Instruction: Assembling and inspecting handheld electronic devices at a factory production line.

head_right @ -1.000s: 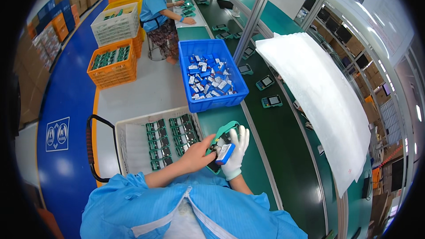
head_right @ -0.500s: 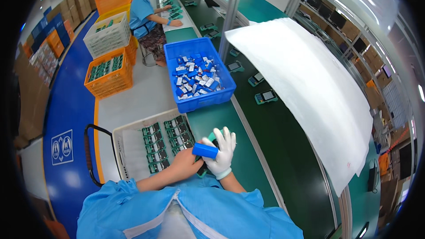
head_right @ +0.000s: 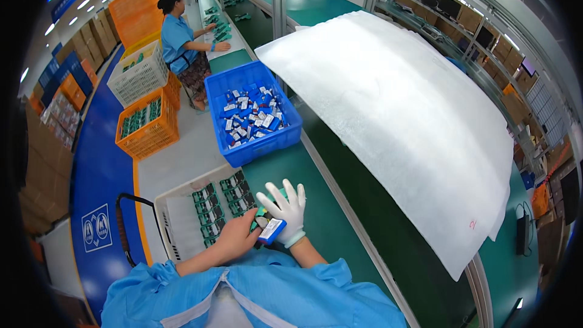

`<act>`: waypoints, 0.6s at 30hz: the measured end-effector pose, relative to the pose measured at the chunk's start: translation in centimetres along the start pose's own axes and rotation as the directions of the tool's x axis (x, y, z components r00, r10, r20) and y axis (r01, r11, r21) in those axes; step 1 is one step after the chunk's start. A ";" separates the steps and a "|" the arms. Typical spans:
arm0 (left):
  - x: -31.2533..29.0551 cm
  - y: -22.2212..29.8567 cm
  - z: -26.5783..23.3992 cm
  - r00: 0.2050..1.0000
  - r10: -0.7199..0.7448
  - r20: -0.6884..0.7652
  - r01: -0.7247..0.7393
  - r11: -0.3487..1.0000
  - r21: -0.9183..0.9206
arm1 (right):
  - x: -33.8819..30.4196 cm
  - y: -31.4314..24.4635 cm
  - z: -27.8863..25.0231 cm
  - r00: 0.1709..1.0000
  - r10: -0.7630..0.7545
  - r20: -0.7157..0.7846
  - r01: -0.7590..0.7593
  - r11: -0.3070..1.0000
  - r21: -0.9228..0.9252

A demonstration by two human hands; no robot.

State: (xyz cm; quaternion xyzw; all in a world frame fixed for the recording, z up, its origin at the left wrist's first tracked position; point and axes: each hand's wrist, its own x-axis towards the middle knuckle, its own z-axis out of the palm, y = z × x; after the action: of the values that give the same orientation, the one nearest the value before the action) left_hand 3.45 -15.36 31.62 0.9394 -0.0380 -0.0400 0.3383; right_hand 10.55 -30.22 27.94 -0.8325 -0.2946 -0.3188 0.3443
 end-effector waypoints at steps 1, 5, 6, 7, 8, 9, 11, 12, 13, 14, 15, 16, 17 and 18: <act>-0.1 -0.1 -0.2 1.000 0.001 0.013 -0.001 1.000 0.021 | -0.2 0.1 0.0 0.996 -0.055 0.069 0.058 0.998 -0.035; 0.3 -1.3 -0.4 0.996 0.009 0.092 0.009 0.980 -0.200 | -0.4 -0.1 0.5 0.988 -0.153 0.033 0.152 0.988 0.031; 0.1 -1.6 -0.5 0.996 0.006 0.091 0.013 0.978 -0.208 | -0.3 -0.4 0.8 0.990 -0.141 0.013 0.140 0.989 0.047; 0.2 -2.0 -0.7 0.996 0.002 0.090 0.023 0.961 -0.277 | -0.2 -0.6 1.2 0.989 -0.144 0.020 0.143 0.989 0.046; 0.3 -2.4 -1.0 0.996 -0.003 0.089 0.034 0.937 -0.347 | -0.1 -0.9 1.6 0.991 -0.124 0.043 0.121 0.991 0.065; 0.6 -3.0 -1.2 0.996 -0.007 0.089 0.039 0.933 -0.358 | -0.1 -1.1 2.2 0.992 -0.104 0.070 0.098 0.992 0.084; 0.6 -4.8 -1.2 0.999 0.027 0.036 -0.008 0.895 -0.445 | 0.6 -2.0 3.3 0.993 -0.062 0.098 0.051 0.992 0.113; 0.8 -5.9 -1.3 0.999 0.020 0.042 0.002 0.880 -0.475 | 1.1 -2.6 3.7 0.993 -0.034 0.116 0.018 0.991 0.135; 1.0 -6.2 -1.8 0.999 0.000 0.044 0.020 0.882 -0.470 | 1.4 -2.7 4.2 0.990 -0.058 0.128 0.043 0.992 0.117; 1.1 -6.5 -1.9 1.000 0.009 -0.022 -0.019 0.847 -0.531 | 1.9 -3.3 4.5 0.985 -0.018 0.169 -0.007 0.989 0.147; 1.1 -7.0 -2.2 0.996 0.023 -0.089 -0.066 0.854 -0.515 | 2.5 -4.1 4.8 0.977 0.021 0.210 -0.058 0.983 0.174; 1.1 -7.1 -3.4 0.998 0.003 -0.065 -0.039 0.836 -0.547 | 3.3 -5.1 5.1 0.973 0.060 0.221 -0.113 0.965 0.236; 1.2 -7.3 -5.0 0.999 -0.007 -0.053 -0.025 0.818 -0.574 | 4.4 -5.8 5.8 0.972 0.064 0.227 -0.126 0.955 0.270; 0.8 -8.2 -5.5 0.998 -0.027 -0.052 -0.009 0.806 -0.592 | 5.2 -6.6 6.4 0.967 0.071 0.243 -0.146 0.941 0.305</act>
State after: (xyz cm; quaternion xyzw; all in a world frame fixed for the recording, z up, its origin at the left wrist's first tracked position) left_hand 5.15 -5.67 30.61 0.7880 -0.0096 -0.0243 0.6151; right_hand 11.16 -20.03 30.70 -0.8116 -0.3334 -0.1494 0.4559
